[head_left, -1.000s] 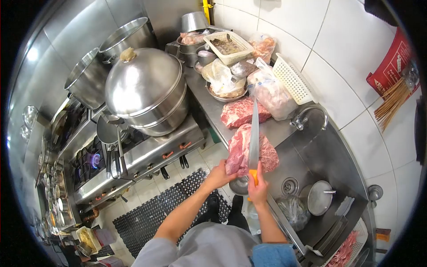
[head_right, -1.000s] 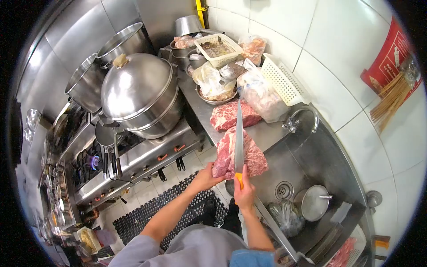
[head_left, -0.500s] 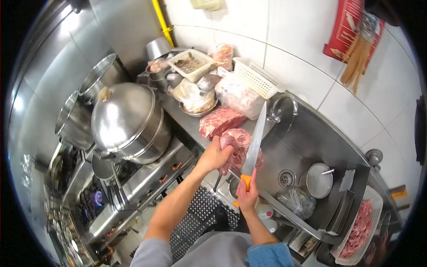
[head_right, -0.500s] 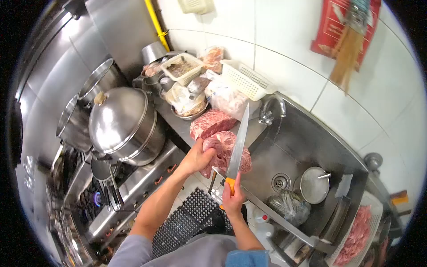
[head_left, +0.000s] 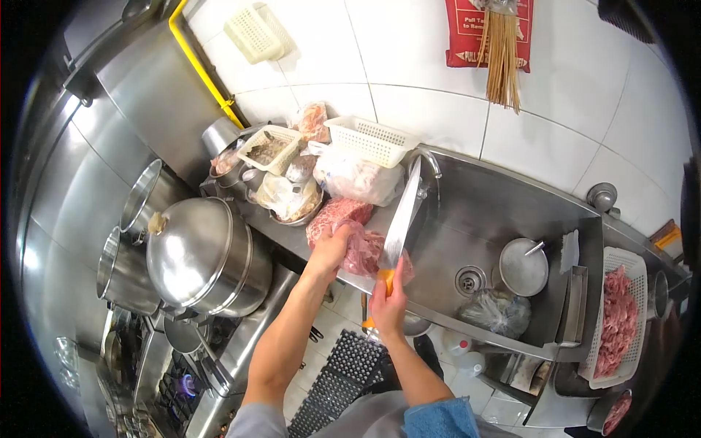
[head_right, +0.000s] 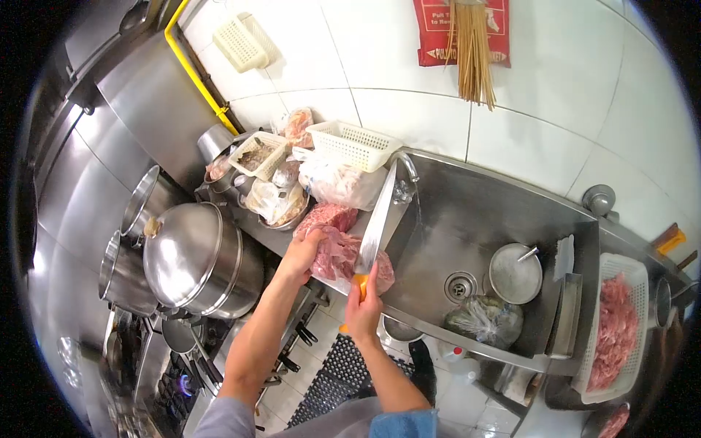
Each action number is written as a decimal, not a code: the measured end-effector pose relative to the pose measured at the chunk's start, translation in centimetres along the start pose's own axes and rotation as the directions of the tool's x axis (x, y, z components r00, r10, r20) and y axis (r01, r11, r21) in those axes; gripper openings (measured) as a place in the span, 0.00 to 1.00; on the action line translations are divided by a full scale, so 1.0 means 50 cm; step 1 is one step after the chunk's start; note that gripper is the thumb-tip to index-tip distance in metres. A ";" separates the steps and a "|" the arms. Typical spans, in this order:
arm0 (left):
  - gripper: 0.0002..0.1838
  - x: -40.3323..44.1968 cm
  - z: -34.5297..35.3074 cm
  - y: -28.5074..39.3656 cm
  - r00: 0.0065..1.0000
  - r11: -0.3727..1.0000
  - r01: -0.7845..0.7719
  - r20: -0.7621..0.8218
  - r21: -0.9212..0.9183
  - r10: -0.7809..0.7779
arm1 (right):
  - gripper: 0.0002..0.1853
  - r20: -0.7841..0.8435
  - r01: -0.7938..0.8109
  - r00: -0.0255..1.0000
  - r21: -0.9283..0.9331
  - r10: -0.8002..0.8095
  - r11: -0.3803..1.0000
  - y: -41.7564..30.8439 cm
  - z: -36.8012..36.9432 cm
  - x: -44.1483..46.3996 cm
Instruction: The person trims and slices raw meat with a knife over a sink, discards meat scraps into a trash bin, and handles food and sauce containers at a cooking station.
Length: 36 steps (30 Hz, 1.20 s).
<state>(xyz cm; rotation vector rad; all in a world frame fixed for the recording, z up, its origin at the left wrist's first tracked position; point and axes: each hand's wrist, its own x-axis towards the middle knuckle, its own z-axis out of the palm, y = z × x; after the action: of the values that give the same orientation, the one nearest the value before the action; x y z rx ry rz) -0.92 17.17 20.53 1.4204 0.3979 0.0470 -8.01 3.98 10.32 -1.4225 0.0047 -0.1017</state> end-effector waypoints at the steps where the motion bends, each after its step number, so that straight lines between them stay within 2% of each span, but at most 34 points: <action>1: 0.17 0.003 0.003 0.007 1.000 1.000 0.022 0.000 -0.006 -0.022 | 0.33 -0.046 0.122 0.991 -0.074 -0.126 0.990 -0.003 0.009 0.018; 2: 0.17 0.005 0.009 0.020 0.999 0.999 0.041 -0.002 -0.012 -0.041 | 0.32 -0.081 0.241 0.964 -0.150 -0.254 0.959 -0.001 0.021 0.039; 3: 0.15 0.001 0.019 0.033 0.994 0.993 0.099 -0.034 -0.067 -0.101 | 0.32 -0.094 0.258 0.957 -0.160 -0.275 0.953 -0.006 0.027 0.045; 4: 0.15 0.002 0.022 0.037 0.996 0.993 0.081 -0.029 -0.080 -0.083 | 0.31 -0.106 0.275 0.950 -0.171 -0.295 0.946 -0.014 0.033 0.051; 7: 0.14 0.005 0.027 0.048 0.999 0.994 0.042 -0.006 -0.103 -0.043 | 0.32 -0.040 0.124 0.991 -0.086 -0.128 0.988 -0.039 0.036 0.044; 9: 0.14 0.012 0.023 0.048 0.998 0.994 0.059 -0.006 -0.095 -0.060 | 0.33 0.039 0.114 0.993 -0.142 -0.109 0.983 -0.018 0.030 0.003; 10: 0.14 0.019 0.025 0.044 0.998 0.993 0.069 -0.002 -0.096 -0.069 | 0.33 0.106 0.063 0.993 -0.120 -0.050 0.991 0.014 0.020 -0.035; 11: 0.13 0.034 0.011 0.030 0.996 0.987 0.076 0.050 -0.143 -0.070 | 0.33 0.171 -0.025 0.985 -0.060 0.035 0.998 0.036 0.000 -0.087; 13: 0.13 0.027 0.003 0.023 0.997 0.989 0.070 0.037 -0.133 -0.065 | 0.33 0.308 -0.255 0.925 0.066 0.223 0.965 0.043 -0.045 -0.176; 14: 0.13 0.028 -0.001 0.022 0.998 0.990 0.059 0.026 -0.129 -0.056 | 0.33 0.334 -0.263 0.917 0.088 0.220 0.961 0.027 -0.060 -0.166; 15: 0.13 0.029 -0.008 0.016 0.997 0.997 0.079 0.009 0.015 -0.079 | 0.33 0.360 -0.276 0.907 0.111 0.220 0.955 0.014 -0.075 -0.157; 17: 0.12 0.022 -0.014 0.002 1.000 0.997 -0.001 0.024 0.080 -0.001 | 0.33 0.380 -0.340 0.886 0.139 0.267 0.930 -0.008 -0.069 -0.101; 18: 0.12 0.011 -0.005 0.010 0.999 0.993 -0.035 0.038 0.112 0.031 | 0.33 0.392 -0.307 0.891 0.151 0.228 0.939 -0.014 -0.055 -0.049; 19: 0.12 -0.004 -0.005 0.029 0.998 0.991 0.044 0.046 0.129 -0.050 | 0.33 0.404 -0.273 0.895 0.164 0.188 0.948 -0.014 -0.038 0.002; 20: 0.12 0.010 -0.014 0.029 0.996 0.984 0.050 0.067 0.169 -0.062 | 0.33 0.422 -0.239 0.895 0.176 0.146 0.955 -0.011 -0.028 0.025; 23: 0.14 0.038 -0.034 0.039 0.991 0.968 0.076 0.085 0.238 -0.099 | 0.33 0.446 -0.283 0.871 0.111 0.207 0.953 0.015 -0.028 -0.044; 24: 0.15 0.036 -0.028 0.050 0.989 0.967 0.099 0.080 0.234 -0.121 | 0.31 0.465 -0.314 0.859 0.153 0.212 0.937 0.019 -0.044 -0.087; 26: 0.15 0.032 -0.033 0.042 0.995 0.970 0.052 0.072 0.239 -0.071 | 0.28 0.467 -0.343 0.847 0.116 0.253 0.932 0.015 -0.071 -0.143; 29: 0.16 0.012 -0.011 0.035 0.996 0.976 0.039 0.064 0.212 -0.054 | 0.25 0.463 -0.346 0.847 0.107 0.261 0.932 -0.014 -0.025 -0.014; 32: 0.17 0.022 -0.012 0.048 0.993 0.970 0.066 0.078 0.234 -0.086 | 0.17 0.418 -0.293 0.874 0.051 0.246 0.955 -0.017 0.023 0.048; 33: 0.17 0.024 -0.006 0.061 0.994 0.969 0.062 0.070 0.240 -0.081 | 0.25 0.438 -0.275 0.880 0.157 0.182 0.948 0.006 0.013 0.010; 36: 0.17 0.047 -0.004 0.068 0.992 0.974 0.070 0.083 0.217 -0.090 | 0.28 0.439 -0.319 0.871 0.168 0.219 0.933 0.014 -0.057 -0.107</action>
<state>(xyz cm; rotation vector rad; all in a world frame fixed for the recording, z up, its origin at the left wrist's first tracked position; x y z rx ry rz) 1.90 18.52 23.23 1.6108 0.3921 -0.1310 -13.48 1.67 8.90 -1.1672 -0.1533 0.4249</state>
